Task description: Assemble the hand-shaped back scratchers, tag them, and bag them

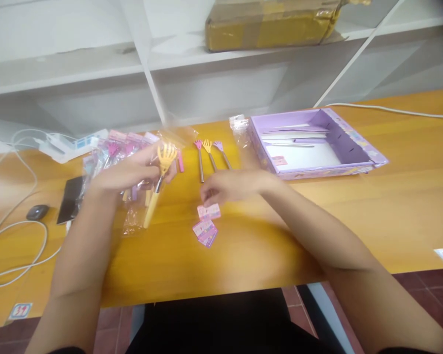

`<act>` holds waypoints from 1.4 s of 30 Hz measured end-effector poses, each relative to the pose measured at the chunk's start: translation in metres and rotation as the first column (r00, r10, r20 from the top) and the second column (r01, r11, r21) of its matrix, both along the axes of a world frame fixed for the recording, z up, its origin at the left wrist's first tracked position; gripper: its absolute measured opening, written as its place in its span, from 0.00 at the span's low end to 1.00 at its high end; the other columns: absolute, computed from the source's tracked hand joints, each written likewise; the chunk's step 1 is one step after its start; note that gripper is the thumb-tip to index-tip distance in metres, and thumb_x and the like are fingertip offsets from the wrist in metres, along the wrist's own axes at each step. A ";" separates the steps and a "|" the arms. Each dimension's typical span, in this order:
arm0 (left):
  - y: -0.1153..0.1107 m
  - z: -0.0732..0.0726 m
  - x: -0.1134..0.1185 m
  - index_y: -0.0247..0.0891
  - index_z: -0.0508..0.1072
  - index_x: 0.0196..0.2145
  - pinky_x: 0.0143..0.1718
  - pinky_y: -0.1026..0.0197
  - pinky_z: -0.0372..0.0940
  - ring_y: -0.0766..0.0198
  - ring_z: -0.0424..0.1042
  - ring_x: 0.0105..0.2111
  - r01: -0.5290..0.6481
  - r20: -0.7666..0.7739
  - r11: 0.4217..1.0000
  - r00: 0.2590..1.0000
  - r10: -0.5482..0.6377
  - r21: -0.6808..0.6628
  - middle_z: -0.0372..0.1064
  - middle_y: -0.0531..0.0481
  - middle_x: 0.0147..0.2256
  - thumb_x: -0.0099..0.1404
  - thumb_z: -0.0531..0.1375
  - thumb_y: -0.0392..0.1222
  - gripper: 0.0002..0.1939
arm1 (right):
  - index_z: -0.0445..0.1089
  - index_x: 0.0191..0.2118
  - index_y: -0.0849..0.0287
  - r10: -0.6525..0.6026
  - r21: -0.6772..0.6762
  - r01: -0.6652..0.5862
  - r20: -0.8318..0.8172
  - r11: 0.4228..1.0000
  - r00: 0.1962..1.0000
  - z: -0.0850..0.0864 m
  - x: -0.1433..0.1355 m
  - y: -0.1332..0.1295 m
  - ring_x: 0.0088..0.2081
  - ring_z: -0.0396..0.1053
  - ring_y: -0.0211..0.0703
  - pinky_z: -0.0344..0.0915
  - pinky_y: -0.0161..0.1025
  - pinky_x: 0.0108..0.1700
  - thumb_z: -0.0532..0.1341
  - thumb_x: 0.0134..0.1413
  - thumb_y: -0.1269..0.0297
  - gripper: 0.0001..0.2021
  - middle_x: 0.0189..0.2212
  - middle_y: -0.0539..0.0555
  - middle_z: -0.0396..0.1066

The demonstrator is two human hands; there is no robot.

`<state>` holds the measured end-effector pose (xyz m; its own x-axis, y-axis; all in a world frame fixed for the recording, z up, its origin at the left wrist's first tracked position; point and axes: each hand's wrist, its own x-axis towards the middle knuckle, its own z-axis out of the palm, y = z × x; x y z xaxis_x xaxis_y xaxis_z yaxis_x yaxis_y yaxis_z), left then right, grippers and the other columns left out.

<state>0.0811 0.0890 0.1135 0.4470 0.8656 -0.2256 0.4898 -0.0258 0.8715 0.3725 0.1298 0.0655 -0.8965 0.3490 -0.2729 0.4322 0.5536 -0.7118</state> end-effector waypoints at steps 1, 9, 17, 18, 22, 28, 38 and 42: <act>-0.001 -0.001 0.003 0.44 0.70 0.60 0.19 0.65 0.58 0.68 0.69 0.24 0.015 -0.008 1.000 1.000 -0.015 -0.014 0.76 0.50 0.37 0.58 0.59 0.32 0.31 | 0.81 0.37 0.60 0.016 -0.008 -0.016 0.045 1.000 0.999 -0.005 -0.007 -0.003 0.34 0.73 0.42 0.62 0.38 0.35 0.70 0.66 0.64 0.06 0.35 0.53 0.81; -0.004 -0.006 0.025 0.43 0.72 0.58 0.23 0.66 0.63 0.67 0.73 0.25 0.183 -0.089 0.973 0.976 -0.197 -0.144 0.81 0.50 0.37 0.62 0.62 0.36 0.25 | 0.73 0.41 0.58 -0.245 -0.005 0.264 -0.392 0.964 0.887 0.004 -0.008 -0.004 0.31 0.64 0.38 0.61 0.38 0.35 0.55 0.79 0.41 0.24 0.31 0.49 0.70; 0.011 -0.017 0.013 0.43 0.82 0.50 0.50 0.59 0.74 0.56 0.83 0.48 0.501 -0.099 0.861 0.855 -0.509 -0.090 0.85 0.44 0.50 0.75 0.65 0.47 0.10 | 0.73 0.32 0.56 -0.287 0.192 0.592 -0.733 0.783 0.617 0.035 0.008 -0.026 0.34 0.68 0.41 0.66 0.41 0.41 0.58 0.80 0.47 0.25 0.30 0.51 0.68; 0.013 -0.019 0.012 0.43 0.83 0.49 0.54 0.58 0.73 0.55 0.82 0.52 0.542 -0.110 0.834 0.828 -0.551 -0.100 0.84 0.44 0.52 0.76 0.65 0.48 0.10 | 0.75 0.33 0.55 -0.319 0.137 0.682 -0.806 0.718 0.498 0.039 0.010 -0.028 0.34 0.68 0.41 0.67 0.41 0.40 0.58 0.81 0.47 0.24 0.30 0.51 0.68; 0.019 -0.030 0.010 0.44 0.85 0.49 0.53 0.59 0.74 0.56 0.83 0.48 0.617 -0.030 0.759 0.771 -0.636 -0.208 0.85 0.44 0.46 0.78 0.63 0.50 0.12 | 0.78 0.38 0.54 -0.370 -0.035 0.799 -0.898 0.601 0.239 0.052 0.023 -0.023 0.24 0.62 0.36 0.59 0.38 0.29 0.60 0.80 0.49 0.19 0.25 0.47 0.65; 0.017 -0.036 0.011 0.42 0.81 0.39 0.38 0.60 0.73 0.59 0.77 0.32 0.539 0.050 0.814 0.839 -0.542 -0.216 0.76 0.46 0.31 0.77 0.65 0.54 0.14 | 0.66 0.36 0.51 -0.345 -0.281 0.710 -0.937 0.646 -0.056 0.057 0.029 -0.005 0.26 0.63 0.36 0.55 0.36 0.25 0.59 0.78 0.55 0.14 0.35 0.51 0.70; 0.015 -0.034 0.001 0.43 0.69 0.37 0.27 0.61 0.65 0.64 0.61 0.25 0.518 0.124 0.776 0.851 -0.511 -0.361 0.62 0.52 0.30 0.80 0.60 0.54 0.16 | 0.64 0.37 0.50 -0.435 -0.358 0.837 -0.885 0.414 -0.163 0.047 0.079 0.069 0.21 0.53 0.37 0.54 0.39 0.25 0.56 0.76 0.70 0.11 0.25 0.44 0.60; 0.013 -0.029 0.002 0.43 0.68 0.36 0.26 0.62 0.64 0.64 0.60 0.25 0.513 0.114 0.787 0.854 -0.507 -0.341 0.59 0.53 0.29 0.80 0.59 0.54 0.16 | 0.69 0.50 0.60 -0.761 0.074 0.963 -0.598 0.260 0.251 0.001 0.080 0.105 0.27 0.66 0.41 0.63 0.42 0.38 0.56 0.70 0.79 0.10 0.25 0.48 0.69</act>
<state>0.0831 0.1022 0.0849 0.8073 0.3759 -0.4549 0.4776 0.0367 0.8778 0.4525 0.2353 0.0664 0.0840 0.9350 0.3445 0.5708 0.2382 -0.7858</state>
